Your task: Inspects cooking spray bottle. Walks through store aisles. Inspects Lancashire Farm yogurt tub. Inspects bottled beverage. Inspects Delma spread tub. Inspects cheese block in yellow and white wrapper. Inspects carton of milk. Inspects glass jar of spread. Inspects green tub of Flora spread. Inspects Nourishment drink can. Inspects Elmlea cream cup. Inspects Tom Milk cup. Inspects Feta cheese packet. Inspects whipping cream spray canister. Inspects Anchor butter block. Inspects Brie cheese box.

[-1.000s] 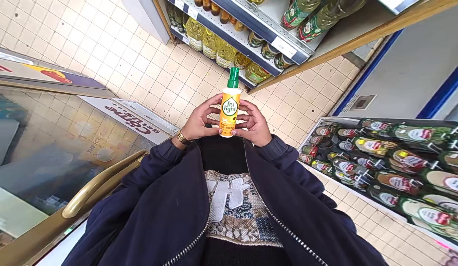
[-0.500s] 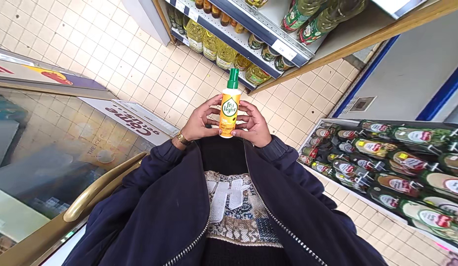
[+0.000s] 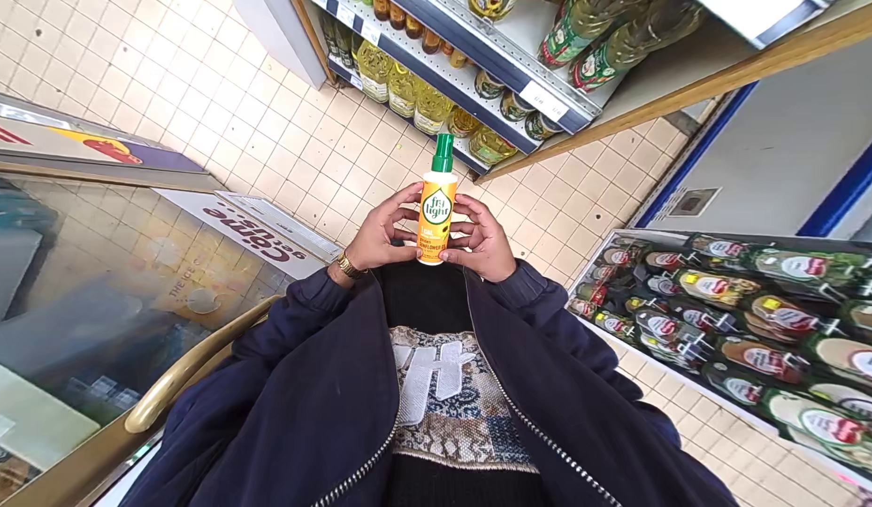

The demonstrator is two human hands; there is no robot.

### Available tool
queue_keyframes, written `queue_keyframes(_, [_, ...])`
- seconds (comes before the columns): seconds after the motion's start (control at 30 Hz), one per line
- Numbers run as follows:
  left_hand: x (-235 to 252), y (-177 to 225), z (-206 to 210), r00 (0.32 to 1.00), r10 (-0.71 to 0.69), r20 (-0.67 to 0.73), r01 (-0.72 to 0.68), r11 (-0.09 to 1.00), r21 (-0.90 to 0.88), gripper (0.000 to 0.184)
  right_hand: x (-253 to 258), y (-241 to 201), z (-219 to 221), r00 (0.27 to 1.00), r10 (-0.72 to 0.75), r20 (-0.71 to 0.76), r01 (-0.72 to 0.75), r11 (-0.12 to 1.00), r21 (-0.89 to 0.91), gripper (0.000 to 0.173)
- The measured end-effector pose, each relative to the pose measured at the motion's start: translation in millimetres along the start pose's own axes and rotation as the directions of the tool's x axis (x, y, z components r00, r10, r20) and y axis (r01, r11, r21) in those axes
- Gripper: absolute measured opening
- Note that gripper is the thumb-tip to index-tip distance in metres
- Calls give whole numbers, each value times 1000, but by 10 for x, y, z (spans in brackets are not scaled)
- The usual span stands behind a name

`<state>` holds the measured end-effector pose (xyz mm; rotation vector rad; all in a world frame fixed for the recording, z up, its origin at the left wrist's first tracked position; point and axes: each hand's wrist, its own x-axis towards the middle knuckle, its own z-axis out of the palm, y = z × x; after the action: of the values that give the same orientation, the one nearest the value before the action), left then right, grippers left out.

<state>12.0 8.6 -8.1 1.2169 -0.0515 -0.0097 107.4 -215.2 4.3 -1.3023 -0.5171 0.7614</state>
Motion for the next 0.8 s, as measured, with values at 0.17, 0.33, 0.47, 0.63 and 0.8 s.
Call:
queue_keyframes(0.17, [44,-6,-17,1000,-6,-11,6,1000,0,94,48,17,-29,1000,-4,2,4,1000,10,89])
queue_keyframes(0.33, [108,-13,-26,1000,-13,-16,13,1000,-6,95,96,25,-76,1000,4,2,-4,1000,11,90])
queue_keyframes(0.47, [186,-38,-22,1000,-13,-20,13,1000,3,95,142,39,-148,1000,3,3,-3,1000,18,90])
queue_keyframes(0.63, [354,-51,-5,999,-31,-27,31,1000,3,94,237,11,-288,1000,14,-2,-14,1000,28,88])
queue_keyframes(0.8, [569,-50,16,998,-41,-40,42,999,9,94,368,-42,-454,1000,3,1,-3,1000,-2,87])
